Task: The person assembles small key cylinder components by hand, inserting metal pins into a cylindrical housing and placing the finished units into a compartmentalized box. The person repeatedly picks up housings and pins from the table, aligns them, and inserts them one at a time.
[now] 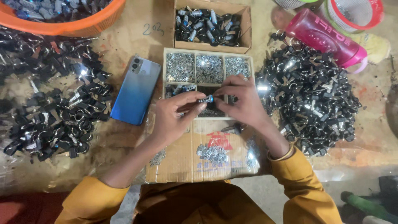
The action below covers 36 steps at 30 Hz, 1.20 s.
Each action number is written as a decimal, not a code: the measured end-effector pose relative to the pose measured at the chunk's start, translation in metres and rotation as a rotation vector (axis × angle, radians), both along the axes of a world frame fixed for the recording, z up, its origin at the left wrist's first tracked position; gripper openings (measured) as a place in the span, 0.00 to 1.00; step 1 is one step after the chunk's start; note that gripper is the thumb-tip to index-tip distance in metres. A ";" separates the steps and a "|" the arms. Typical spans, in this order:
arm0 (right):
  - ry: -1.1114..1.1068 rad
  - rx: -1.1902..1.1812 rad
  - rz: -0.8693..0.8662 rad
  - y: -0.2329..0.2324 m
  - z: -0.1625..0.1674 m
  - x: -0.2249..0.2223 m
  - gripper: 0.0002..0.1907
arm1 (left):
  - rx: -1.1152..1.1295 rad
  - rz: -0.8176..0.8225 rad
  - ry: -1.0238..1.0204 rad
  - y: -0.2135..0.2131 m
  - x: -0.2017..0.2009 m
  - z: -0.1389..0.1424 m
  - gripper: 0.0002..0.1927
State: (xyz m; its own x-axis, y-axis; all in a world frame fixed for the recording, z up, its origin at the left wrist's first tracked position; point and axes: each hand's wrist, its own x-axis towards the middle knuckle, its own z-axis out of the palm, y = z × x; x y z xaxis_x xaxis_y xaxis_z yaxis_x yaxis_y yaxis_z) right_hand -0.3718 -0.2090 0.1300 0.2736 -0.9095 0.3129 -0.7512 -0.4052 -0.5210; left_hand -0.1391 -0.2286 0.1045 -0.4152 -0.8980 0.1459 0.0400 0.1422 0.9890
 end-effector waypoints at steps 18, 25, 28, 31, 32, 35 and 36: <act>-0.322 0.104 0.068 0.003 0.003 0.010 0.09 | -0.156 0.056 -0.124 -0.007 -0.005 -0.016 0.14; 0.056 -0.118 0.103 0.006 0.002 0.014 0.10 | -0.186 0.088 -0.160 -0.008 -0.004 -0.020 0.13; 0.019 -0.215 0.077 0.005 -0.013 0.012 0.08 | -0.170 0.087 -0.153 -0.009 -0.003 -0.020 0.13; -0.362 -0.094 -0.027 0.005 -0.026 0.005 0.07 | -0.152 0.066 -0.132 -0.009 -0.002 -0.019 0.12; -0.520 -0.020 -0.064 0.006 -0.029 0.002 0.08 | -0.140 0.055 -0.121 -0.009 -0.001 -0.018 0.12; -0.910 0.314 0.033 0.004 -0.038 0.005 0.09 | -0.141 0.041 -0.104 -0.010 -0.001 -0.019 0.11; -0.936 0.375 0.057 0.004 -0.039 0.007 0.09 | -0.144 0.039 -0.102 -0.010 -0.002 -0.019 0.11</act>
